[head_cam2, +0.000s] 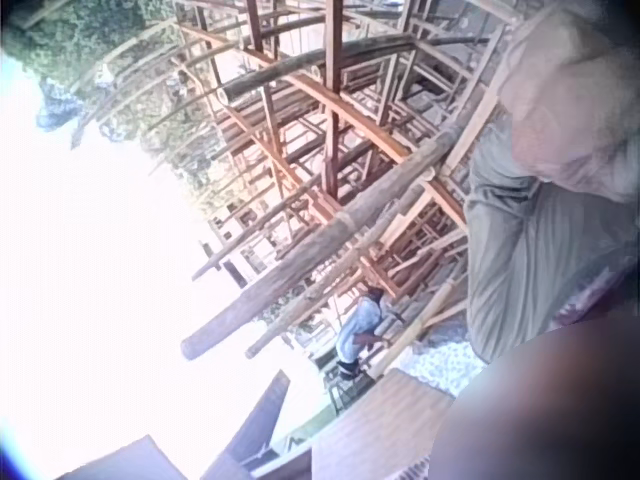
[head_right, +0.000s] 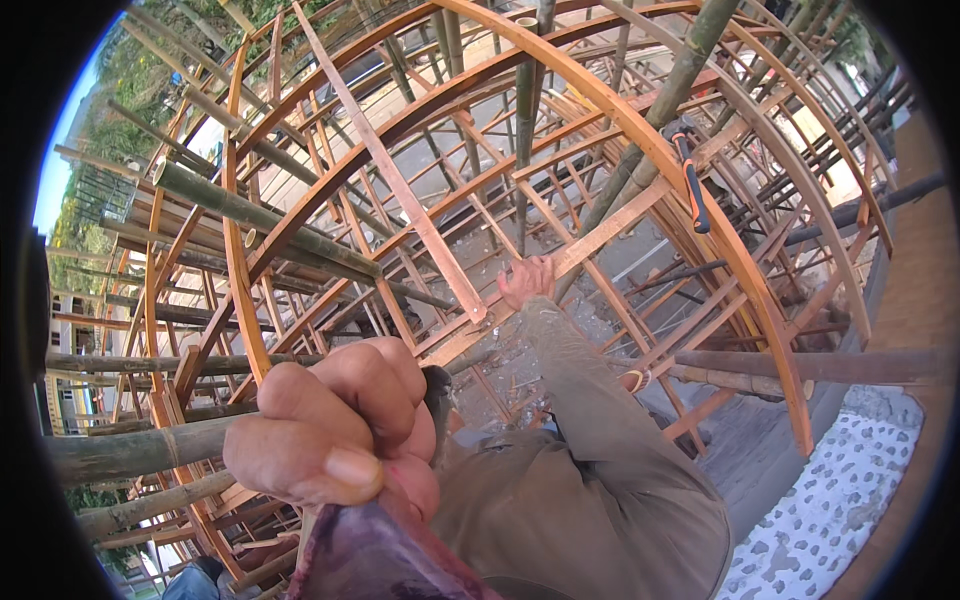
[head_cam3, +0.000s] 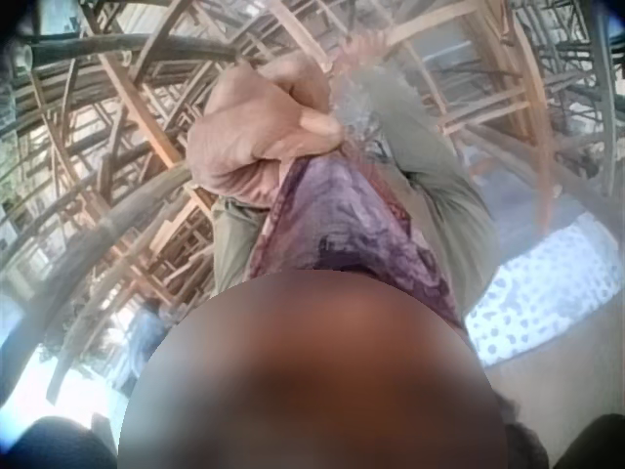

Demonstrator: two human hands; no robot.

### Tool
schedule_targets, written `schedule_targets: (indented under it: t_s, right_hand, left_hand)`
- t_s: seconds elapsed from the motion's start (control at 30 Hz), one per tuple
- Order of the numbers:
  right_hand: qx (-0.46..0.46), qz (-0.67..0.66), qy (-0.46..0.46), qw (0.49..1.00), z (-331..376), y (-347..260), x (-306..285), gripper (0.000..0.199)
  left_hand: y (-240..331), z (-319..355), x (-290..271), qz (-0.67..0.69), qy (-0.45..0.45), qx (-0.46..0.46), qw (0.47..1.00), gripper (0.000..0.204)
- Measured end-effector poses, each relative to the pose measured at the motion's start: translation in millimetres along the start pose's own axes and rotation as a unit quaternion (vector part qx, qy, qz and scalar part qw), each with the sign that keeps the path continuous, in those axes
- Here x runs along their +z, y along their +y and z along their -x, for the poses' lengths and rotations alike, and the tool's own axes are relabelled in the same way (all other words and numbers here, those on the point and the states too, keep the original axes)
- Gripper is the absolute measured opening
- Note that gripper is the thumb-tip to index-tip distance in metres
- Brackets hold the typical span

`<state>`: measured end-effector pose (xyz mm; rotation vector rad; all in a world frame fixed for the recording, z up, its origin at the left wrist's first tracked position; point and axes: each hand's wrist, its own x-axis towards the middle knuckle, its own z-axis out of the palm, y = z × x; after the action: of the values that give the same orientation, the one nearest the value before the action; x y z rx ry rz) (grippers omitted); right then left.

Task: The person uses a hammer to secure wooden planks onto a bamboo scaffolding structure. They repeatedly position planks and strike them to fasten them in place, working on the framework of the scaffolding.

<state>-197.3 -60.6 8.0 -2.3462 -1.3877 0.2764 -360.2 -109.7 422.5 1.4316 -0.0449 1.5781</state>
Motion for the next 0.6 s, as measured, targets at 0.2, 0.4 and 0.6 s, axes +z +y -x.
schedule_targets:
  t_s: [0.2,0.4,0.6]
  right_hand:
    - [-0.017,0.004,-0.002,1.000,-4.8,2.9,0.7,0.036]
    - [0.002,0.000,0.008,1.000,-1.6,2.4,-1.9,0.037]
    - [0.005,-0.008,-0.011,1.000,-1.6,0.9,-9.8,0.036]
  left_hand:
    - [17.8,15.8,-19.9,0.210,-0.098,-0.177,0.957,0.021]
    - [11.7,44.7,-36.1,0.391,-0.299,-0.337,0.803,0.029]
    - [4.0,57.2,-27.7,0.472,-0.285,-0.330,0.766,0.022]
